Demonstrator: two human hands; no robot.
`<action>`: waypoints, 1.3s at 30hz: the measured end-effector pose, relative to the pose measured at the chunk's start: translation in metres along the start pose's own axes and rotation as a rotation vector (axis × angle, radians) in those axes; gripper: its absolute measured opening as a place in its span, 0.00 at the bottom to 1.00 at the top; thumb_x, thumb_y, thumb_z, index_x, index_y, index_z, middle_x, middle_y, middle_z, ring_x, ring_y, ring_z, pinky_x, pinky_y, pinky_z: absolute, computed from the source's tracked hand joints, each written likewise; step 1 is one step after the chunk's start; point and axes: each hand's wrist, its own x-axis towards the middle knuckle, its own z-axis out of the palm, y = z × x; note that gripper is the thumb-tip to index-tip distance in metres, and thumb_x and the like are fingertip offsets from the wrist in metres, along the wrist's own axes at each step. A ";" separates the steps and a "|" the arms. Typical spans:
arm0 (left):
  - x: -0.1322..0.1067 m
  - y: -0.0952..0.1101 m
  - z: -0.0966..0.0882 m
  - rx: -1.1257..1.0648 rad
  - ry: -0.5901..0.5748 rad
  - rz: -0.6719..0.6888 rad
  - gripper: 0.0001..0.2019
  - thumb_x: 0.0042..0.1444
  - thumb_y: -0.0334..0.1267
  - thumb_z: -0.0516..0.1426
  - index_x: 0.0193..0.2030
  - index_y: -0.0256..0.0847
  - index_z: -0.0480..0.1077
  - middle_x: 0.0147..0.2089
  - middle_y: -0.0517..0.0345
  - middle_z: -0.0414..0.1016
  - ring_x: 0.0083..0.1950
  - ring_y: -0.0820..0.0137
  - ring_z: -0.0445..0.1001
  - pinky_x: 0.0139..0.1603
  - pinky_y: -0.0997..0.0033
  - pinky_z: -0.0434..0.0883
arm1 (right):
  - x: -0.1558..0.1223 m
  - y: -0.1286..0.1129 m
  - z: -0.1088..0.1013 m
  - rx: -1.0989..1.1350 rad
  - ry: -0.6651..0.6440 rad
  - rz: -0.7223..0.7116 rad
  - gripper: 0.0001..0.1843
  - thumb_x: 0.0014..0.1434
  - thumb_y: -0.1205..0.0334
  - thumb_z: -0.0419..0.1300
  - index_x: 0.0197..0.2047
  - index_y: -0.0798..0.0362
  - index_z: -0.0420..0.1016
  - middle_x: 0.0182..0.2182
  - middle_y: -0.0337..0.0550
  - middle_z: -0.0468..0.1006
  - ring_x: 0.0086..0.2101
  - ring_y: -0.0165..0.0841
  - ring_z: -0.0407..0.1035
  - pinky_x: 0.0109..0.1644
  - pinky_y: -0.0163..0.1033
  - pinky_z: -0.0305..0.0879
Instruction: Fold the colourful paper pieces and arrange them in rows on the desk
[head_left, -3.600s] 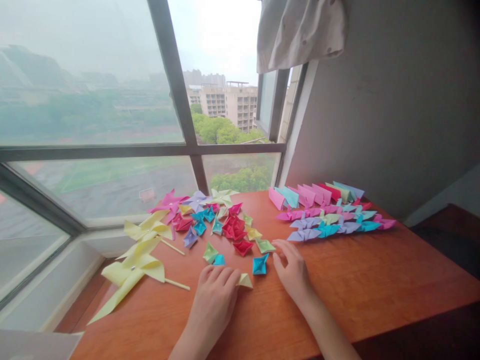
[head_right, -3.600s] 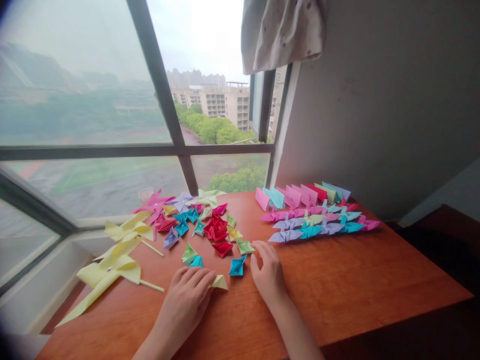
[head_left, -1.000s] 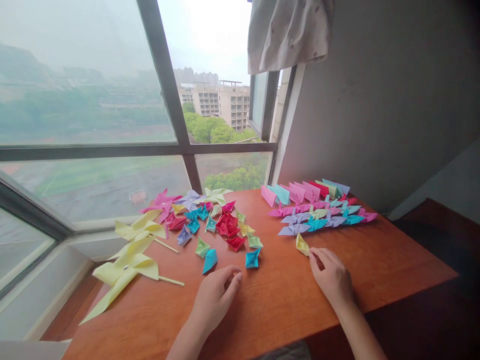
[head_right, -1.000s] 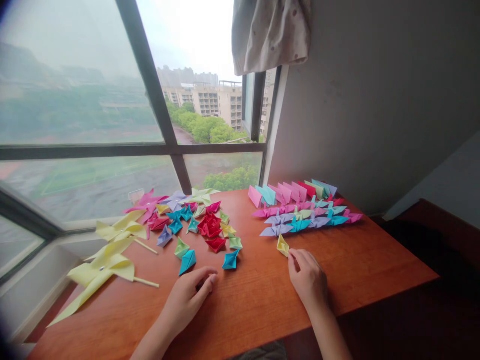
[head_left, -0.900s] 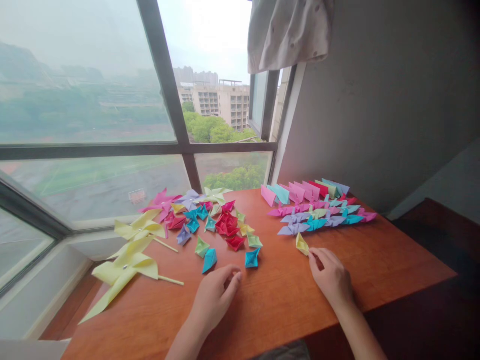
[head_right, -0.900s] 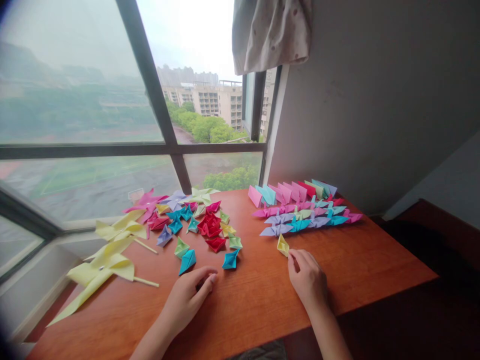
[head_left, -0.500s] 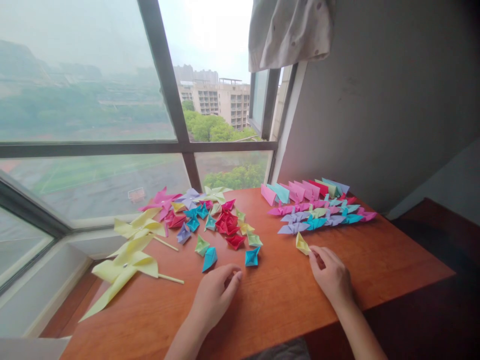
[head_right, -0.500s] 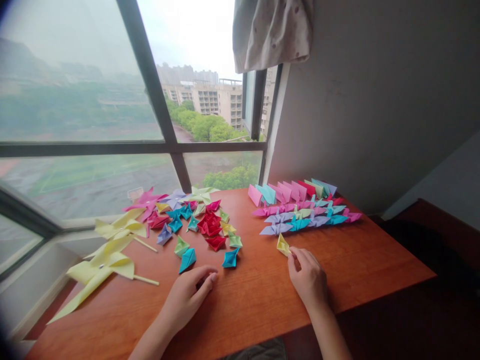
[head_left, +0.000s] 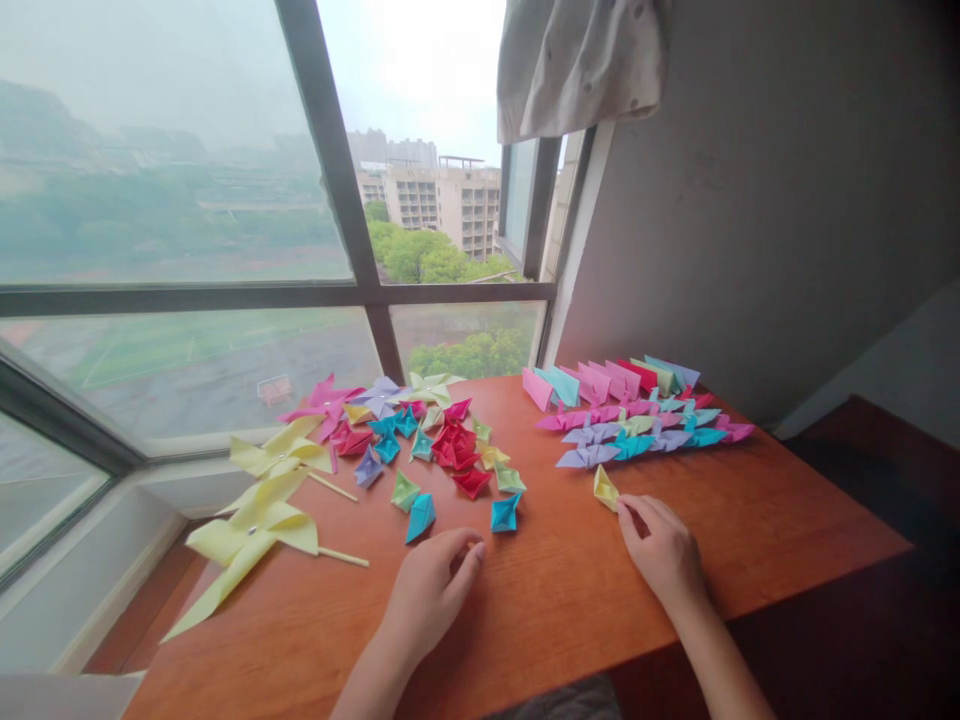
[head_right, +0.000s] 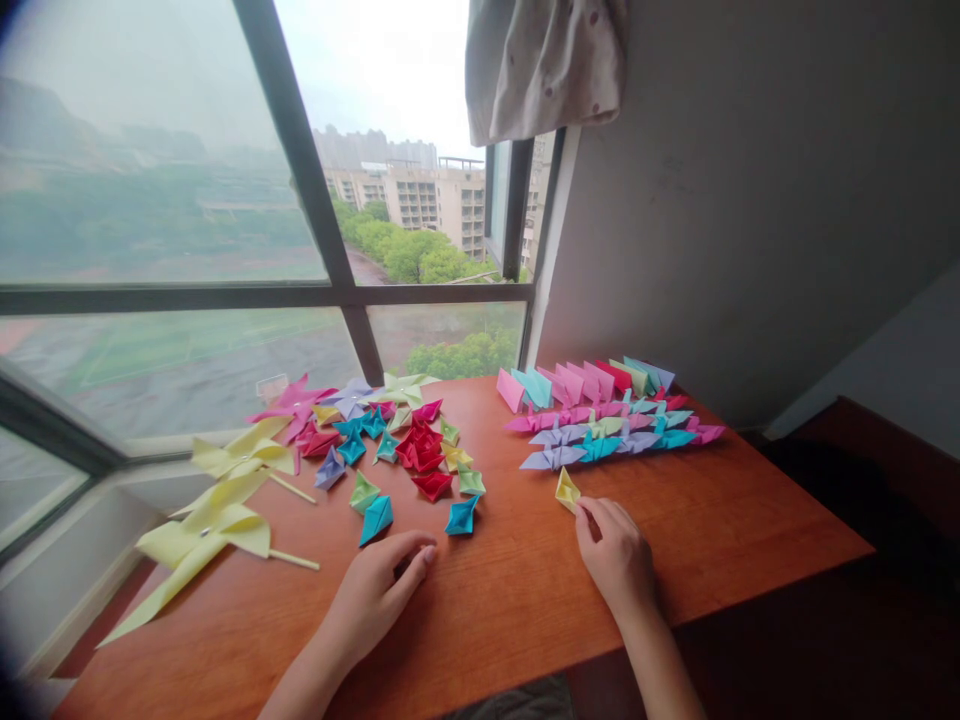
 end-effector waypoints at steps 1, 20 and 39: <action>0.000 0.000 0.000 0.003 0.001 -0.001 0.15 0.66 0.44 0.48 0.42 0.42 0.74 0.36 0.57 0.78 0.37 0.66 0.74 0.37 0.72 0.64 | 0.000 0.000 0.000 0.001 0.002 0.000 0.14 0.67 0.58 0.52 0.37 0.52 0.77 0.34 0.46 0.79 0.35 0.35 0.73 0.42 0.39 0.66; 0.002 -0.012 0.010 0.109 0.110 0.053 0.12 0.65 0.40 0.50 0.46 0.43 0.73 0.36 0.57 0.79 0.37 0.66 0.77 0.38 0.72 0.69 | -0.010 -0.060 0.009 0.169 -0.010 -0.139 0.10 0.66 0.65 0.53 0.47 0.53 0.75 0.38 0.46 0.80 0.38 0.35 0.75 0.45 0.38 0.69; 0.011 -0.004 0.023 0.264 0.234 0.322 0.11 0.64 0.30 0.48 0.41 0.44 0.71 0.41 0.57 0.76 0.38 0.69 0.76 0.38 0.74 0.71 | 0.000 -0.107 0.031 0.316 -0.303 -0.094 0.13 0.66 0.64 0.52 0.50 0.49 0.73 0.36 0.41 0.77 0.36 0.34 0.74 0.42 0.37 0.70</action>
